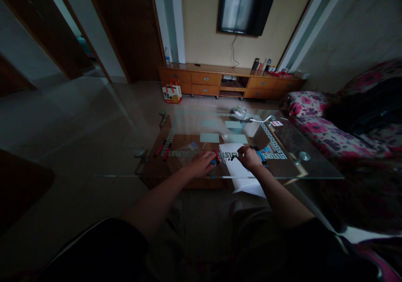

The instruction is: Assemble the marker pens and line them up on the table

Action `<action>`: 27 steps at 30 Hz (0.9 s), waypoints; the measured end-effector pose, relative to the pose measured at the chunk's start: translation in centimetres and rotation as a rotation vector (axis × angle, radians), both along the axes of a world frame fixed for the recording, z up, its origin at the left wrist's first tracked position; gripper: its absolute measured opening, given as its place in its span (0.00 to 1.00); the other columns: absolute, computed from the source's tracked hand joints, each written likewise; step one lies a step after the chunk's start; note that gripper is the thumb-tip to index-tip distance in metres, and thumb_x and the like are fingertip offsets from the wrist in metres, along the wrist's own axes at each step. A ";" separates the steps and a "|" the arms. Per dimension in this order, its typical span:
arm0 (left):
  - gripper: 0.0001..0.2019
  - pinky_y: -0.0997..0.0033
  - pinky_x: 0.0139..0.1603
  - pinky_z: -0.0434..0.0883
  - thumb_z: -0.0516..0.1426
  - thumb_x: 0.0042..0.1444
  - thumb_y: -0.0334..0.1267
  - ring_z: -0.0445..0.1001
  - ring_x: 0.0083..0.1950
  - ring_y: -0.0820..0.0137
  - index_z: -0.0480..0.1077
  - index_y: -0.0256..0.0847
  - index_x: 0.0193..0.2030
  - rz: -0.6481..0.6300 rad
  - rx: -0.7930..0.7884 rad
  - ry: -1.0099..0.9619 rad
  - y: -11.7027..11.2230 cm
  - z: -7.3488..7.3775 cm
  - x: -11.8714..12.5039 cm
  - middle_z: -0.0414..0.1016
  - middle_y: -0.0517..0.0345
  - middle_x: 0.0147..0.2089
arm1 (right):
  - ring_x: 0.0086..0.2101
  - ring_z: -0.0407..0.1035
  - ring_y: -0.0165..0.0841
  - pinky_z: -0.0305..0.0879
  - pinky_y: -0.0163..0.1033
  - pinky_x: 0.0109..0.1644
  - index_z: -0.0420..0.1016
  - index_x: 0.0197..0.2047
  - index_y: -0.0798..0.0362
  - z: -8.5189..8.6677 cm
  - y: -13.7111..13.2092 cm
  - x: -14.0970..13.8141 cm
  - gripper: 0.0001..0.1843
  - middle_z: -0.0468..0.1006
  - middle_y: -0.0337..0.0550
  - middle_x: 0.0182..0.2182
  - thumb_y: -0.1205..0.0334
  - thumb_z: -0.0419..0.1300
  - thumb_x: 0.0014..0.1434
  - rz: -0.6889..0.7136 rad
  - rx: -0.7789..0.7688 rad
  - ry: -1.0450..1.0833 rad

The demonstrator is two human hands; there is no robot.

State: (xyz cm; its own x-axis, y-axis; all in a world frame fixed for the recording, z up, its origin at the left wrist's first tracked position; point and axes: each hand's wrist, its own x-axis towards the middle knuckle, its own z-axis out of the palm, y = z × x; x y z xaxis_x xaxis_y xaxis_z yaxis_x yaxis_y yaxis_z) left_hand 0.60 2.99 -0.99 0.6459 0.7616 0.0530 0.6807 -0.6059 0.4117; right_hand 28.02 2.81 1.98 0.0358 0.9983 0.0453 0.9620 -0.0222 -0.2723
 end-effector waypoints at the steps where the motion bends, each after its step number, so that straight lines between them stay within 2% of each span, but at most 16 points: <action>1: 0.28 0.56 0.69 0.54 0.53 0.63 0.40 0.55 0.70 0.57 0.54 0.49 0.69 -0.029 0.004 -0.002 -0.1 0.1 0.2 0.54 0.50 0.71 | 0.43 0.74 0.37 0.65 0.35 0.49 0.79 0.47 0.54 0.1 0.0 0.0 0.14 0.81 0.51 0.43 0.66 0.57 0.59 0.001 0.001 -0.002; 6: 0.28 0.55 0.69 0.52 0.51 0.64 0.41 0.51 0.73 0.57 0.52 0.49 0.71 -0.101 0.003 0.020 -0.6 0.3 1.1 0.51 0.52 0.74 | 0.43 0.74 0.35 0.65 0.35 0.49 0.79 0.46 0.54 -0.2 0.1 0.1 0.13 0.80 0.50 0.44 0.65 0.56 0.61 0.008 0.018 0.013; 11: 0.29 0.54 0.68 0.54 0.52 0.64 0.43 0.53 0.71 0.56 0.52 0.48 0.71 -0.083 0.002 0.055 -0.6 0.0 0.8 0.53 0.51 0.73 | 0.43 0.73 0.35 0.64 0.35 0.50 0.78 0.46 0.54 -0.2 0.2 0.1 0.13 0.79 0.49 0.43 0.64 0.55 0.61 0.019 0.024 0.017; 14: 0.26 0.56 0.67 0.56 0.52 0.64 0.42 0.55 0.69 0.57 0.57 0.47 0.68 -0.073 0.016 0.035 -0.3 0.0 0.5 0.57 0.50 0.70 | 0.43 0.73 0.35 0.63 0.35 0.51 0.77 0.46 0.53 0.0 0.0 -0.2 0.13 0.78 0.49 0.44 0.64 0.54 0.63 0.027 0.058 0.010; 18: 0.19 0.58 0.65 0.59 0.51 0.65 0.41 0.61 0.64 0.59 0.65 0.44 0.62 -0.081 0.043 -0.008 -0.2 0.0 0.3 0.62 0.48 0.65 | 0.46 0.70 0.36 0.61 0.37 0.53 0.77 0.48 0.54 0.5 -0.2 -1.1 0.14 0.76 0.50 0.45 0.65 0.53 0.64 0.064 0.144 -0.012; 22: 0.12 0.62 0.59 0.64 0.51 0.65 0.40 0.67 0.55 0.62 0.72 0.41 0.49 -0.095 0.077 -0.063 0.3 -0.4 0.4 0.69 0.48 0.54 | 0.47 0.66 0.39 0.59 0.41 0.54 0.77 0.47 0.54 0.9 -0.6 -2.5 0.13 0.74 0.51 0.45 0.64 0.54 0.64 0.216 0.166 -0.030; 24: 0.11 0.63 0.56 0.66 0.51 0.65 0.38 0.69 0.51 0.64 0.73 0.40 0.42 -0.094 0.074 -0.096 0.7 -0.8 0.4 0.71 0.49 0.48 | 0.48 0.64 0.41 0.57 0.44 0.54 0.78 0.47 0.52 0.7 -0.8 -3.2 0.13 0.73 0.50 0.46 0.62 0.55 0.64 0.276 0.152 -0.055; 27: 0.10 0.65 0.52 0.68 0.50 0.64 0.34 0.70 0.47 0.65 0.73 0.39 0.40 -0.075 0.065 -0.158 1.1 -1.1 0.4 0.71 0.51 0.43 | 0.49 0.61 0.44 0.56 0.47 0.52 0.78 0.48 0.50 0.2 -1.1 -4.2 0.13 0.71 0.51 0.48 0.61 0.56 0.63 0.352 0.122 -0.107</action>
